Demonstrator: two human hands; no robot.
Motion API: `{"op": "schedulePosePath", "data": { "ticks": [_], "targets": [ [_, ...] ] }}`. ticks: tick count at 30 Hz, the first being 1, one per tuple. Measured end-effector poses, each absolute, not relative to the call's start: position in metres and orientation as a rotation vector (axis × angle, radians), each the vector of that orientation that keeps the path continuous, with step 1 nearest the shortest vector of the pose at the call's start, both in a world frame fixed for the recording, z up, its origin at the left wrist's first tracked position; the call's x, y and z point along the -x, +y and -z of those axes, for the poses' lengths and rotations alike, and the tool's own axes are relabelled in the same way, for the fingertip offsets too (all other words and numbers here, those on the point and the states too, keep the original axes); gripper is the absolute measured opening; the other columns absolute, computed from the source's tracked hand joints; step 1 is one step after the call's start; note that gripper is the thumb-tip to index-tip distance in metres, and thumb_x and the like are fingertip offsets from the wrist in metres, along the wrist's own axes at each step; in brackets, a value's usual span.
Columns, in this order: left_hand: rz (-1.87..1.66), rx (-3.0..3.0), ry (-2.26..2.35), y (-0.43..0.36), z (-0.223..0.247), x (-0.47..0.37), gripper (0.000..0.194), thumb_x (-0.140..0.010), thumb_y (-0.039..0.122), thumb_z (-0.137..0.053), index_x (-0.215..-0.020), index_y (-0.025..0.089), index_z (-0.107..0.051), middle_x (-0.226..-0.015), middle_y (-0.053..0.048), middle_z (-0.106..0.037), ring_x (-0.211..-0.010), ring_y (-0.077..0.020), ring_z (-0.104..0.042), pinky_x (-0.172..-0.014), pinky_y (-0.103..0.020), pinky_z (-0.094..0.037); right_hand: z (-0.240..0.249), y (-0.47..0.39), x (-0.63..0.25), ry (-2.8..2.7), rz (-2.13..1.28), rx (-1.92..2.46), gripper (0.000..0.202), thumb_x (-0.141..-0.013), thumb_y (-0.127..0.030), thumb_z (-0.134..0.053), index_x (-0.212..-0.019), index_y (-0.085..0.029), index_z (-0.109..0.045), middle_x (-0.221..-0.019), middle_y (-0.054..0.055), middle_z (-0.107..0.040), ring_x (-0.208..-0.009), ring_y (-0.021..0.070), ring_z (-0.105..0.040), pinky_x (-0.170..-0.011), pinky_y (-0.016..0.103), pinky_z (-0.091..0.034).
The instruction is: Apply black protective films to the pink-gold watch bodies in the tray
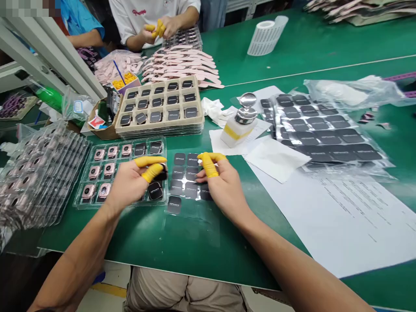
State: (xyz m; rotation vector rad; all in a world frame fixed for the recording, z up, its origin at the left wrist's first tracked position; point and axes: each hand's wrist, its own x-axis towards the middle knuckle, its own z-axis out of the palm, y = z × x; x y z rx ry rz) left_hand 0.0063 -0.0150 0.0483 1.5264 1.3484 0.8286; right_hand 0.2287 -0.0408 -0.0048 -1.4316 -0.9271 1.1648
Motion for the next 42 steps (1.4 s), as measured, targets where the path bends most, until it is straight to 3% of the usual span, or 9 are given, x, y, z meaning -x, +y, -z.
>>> {"op": "schedulePosePath", "data": {
  "ticks": [7,12,16,19,23,27,29,34,42],
  "targets": [
    [-0.704,-1.765,1.883,0.006,-0.036,0.108,0.031,-0.095,0.041,-0.062,-0.101,0.019,-0.082,-0.098,-0.008,-0.08,-0.095,-0.0266,-0.07,-0.089,-0.04,-0.055,-0.007,-0.036,-0.237,-1.09,-1.107,1.522,0.025,-0.084,-0.051,-0.07,-0.091,-0.028,-0.074,-0.072,0.001,-0.071,-0.066,0.0193,-0.068,-0.065,0.035,-0.053],
    [-0.538,-2.26,2.069,0.019,-0.034,0.103,0.025,-0.09,0.037,-0.072,-0.108,0.024,-0.082,-0.129,-0.014,-0.071,-0.124,-0.0363,-0.054,-0.107,-0.054,-0.041,-0.009,-0.036,-0.233,-1.149,-1.078,1.533,0.024,-0.08,-0.05,-0.069,-0.081,-0.027,-0.073,-0.071,0.002,-0.07,-0.067,0.0215,-0.066,-0.059,0.034,-0.046],
    [0.153,-2.669,1.667,0.068,-0.054,0.105,0.033,-0.096,0.033,-0.062,-0.124,0.022,-0.074,-0.118,-0.014,-0.075,-0.108,-0.0304,-0.061,-0.098,-0.042,-0.044,-0.007,-0.035,-0.234,-1.178,-1.091,1.563,0.025,-0.079,-0.049,-0.069,-0.083,-0.025,-0.072,-0.072,0.002,-0.069,-0.068,0.0209,-0.065,-0.062,0.034,-0.046],
    [0.307,-2.716,1.432,0.1,-0.064,0.112,0.027,-0.09,0.033,-0.068,-0.112,0.02,-0.078,-0.099,-0.013,-0.076,-0.097,-0.0279,-0.066,-0.093,-0.037,-0.047,-0.007,-0.034,-0.234,-1.193,-1.107,1.531,0.032,-0.08,-0.054,-0.069,-0.087,-0.023,-0.073,-0.076,0.002,-0.069,-0.07,0.0205,-0.064,-0.066,0.035,-0.048],
    [0.143,-2.68,1.458,0.102,-0.068,0.11,0.022,-0.088,0.025,-0.063,-0.098,0.014,-0.078,-0.088,-0.016,-0.075,-0.093,-0.0296,-0.069,-0.097,-0.041,-0.049,-0.006,-0.035,-0.233,-1.2,-1.127,1.462,0.038,-0.082,-0.059,-0.07,-0.088,-0.022,-0.074,-0.081,0.003,-0.069,-0.07,0.019,-0.063,-0.068,0.036,-0.051],
    [-0.282,-2.586,1.672,0.061,-0.063,0.07,0.043,-0.101,0.025,-0.039,-0.128,0.007,-0.067,-0.12,-0.023,-0.072,-0.116,-0.033,-0.067,-0.105,-0.049,-0.048,-0.007,-0.039,-0.232,-1.269,-1.025,1.363,0.031,-0.087,-0.053,-0.069,-0.097,-0.024,-0.074,-0.088,0.002,-0.067,-0.071,0.017,-0.061,-0.068,0.034,-0.053],
    [-0.818,-2.123,1.522,0.033,-0.056,0.034,0.039,-0.103,0.038,-0.046,-0.126,0.015,-0.068,-0.122,-0.014,-0.073,-0.113,-0.0274,-0.069,-0.104,-0.042,-0.052,-0.008,-0.04,-0.233,-1.373,-0.862,1.266,0.023,-0.09,-0.045,-0.068,-0.102,-0.026,-0.075,-0.09,0.002,-0.064,-0.072,0.0158,-0.059,-0.066,0.033,-0.053],
    [-0.802,-1.215,1.0,-0.018,-0.036,-0.04,0.054,-0.084,0.059,-0.075,-0.121,0.021,-0.062,-0.096,-0.003,-0.069,-0.066,-0.0164,-0.071,-0.064,-0.033,-0.063,-0.011,-0.042,-0.234,-1.606,-0.685,1.042,0.026,-0.089,-0.032,-0.071,-0.115,-0.029,-0.075,-0.094,0.003,-0.063,-0.073,0.0153,-0.063,-0.063,0.032,-0.057],
    [-0.704,-1.216,1.066,-0.031,-0.031,-0.034,0.086,-0.058,0.036,-0.099,-0.131,0.019,-0.057,-0.075,0.003,-0.071,-0.068,-0.0181,-0.073,-0.068,-0.03,-0.061,-0.004,-0.046,-0.226,-1.584,-0.817,1.153,0.013,-0.091,-0.036,-0.071,-0.1,-0.032,-0.079,-0.093,0.004,-0.074,-0.084,0.0217,-0.071,-0.069,0.037,-0.06]
  ]
}}
